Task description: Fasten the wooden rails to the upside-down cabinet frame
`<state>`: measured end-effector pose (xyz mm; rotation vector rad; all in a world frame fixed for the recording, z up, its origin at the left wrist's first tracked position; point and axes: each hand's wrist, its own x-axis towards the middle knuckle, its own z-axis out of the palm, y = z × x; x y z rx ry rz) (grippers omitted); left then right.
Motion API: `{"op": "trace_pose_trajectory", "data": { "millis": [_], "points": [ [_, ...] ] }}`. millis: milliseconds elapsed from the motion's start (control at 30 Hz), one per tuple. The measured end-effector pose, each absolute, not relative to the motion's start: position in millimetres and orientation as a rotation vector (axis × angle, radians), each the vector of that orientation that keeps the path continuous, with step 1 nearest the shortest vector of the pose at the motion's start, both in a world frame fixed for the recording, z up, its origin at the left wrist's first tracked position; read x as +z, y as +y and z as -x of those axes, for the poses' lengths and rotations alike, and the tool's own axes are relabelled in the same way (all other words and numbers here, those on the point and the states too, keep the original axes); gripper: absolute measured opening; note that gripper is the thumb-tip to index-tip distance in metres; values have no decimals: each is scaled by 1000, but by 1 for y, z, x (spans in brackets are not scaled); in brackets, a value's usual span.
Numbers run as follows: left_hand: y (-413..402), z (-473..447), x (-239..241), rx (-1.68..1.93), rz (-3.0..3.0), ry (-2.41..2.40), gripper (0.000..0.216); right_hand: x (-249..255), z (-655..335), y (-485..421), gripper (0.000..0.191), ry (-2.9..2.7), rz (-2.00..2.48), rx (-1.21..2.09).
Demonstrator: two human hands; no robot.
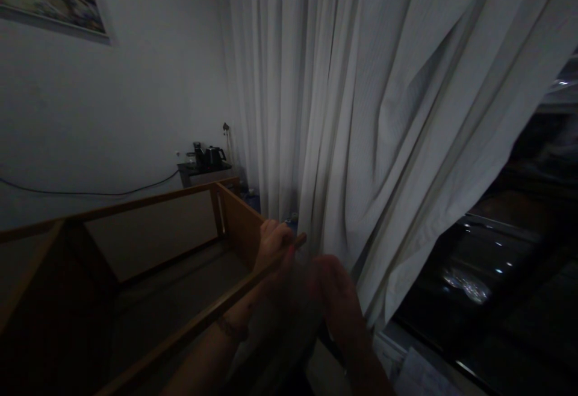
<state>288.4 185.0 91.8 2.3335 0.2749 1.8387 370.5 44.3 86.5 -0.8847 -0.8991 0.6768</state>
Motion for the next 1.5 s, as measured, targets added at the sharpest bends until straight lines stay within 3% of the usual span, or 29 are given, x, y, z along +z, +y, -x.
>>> {"op": "trace_pose_trajectory", "data": {
  "millis": [267, 500, 867, 1100, 1233, 1367, 1500],
  "points": [
    [182, -288, 95, 1861, -2323, 284, 35, 78, -376, 42, 20, -1110, 1056, 390],
    [180, -286, 99, 1876, -2329, 213, 31, 78, -380, 44, 22, -1159, 1118, 96],
    [179, -286, 97, 1823, -2317, 277, 32, 92, -375, 54, 44, -793, 995, 643],
    [183, -289, 97, 1904, -2343, 219, 29, 71, -376, 52, 22, -975, 1136, 157],
    [187, -290, 92, 1897, -2364, 246, 30, 70, -381, 45, 24, -1146, 1213, -15],
    [188, -289, 89, 1851, -2393, 303, 31, 78, -381, 39, 29, -1273, 1181, -5],
    [186, -289, 92, 1857, -2375, 275, 31, 84, -370, 39, 36, -1178, 1099, 339]
  ]
}}
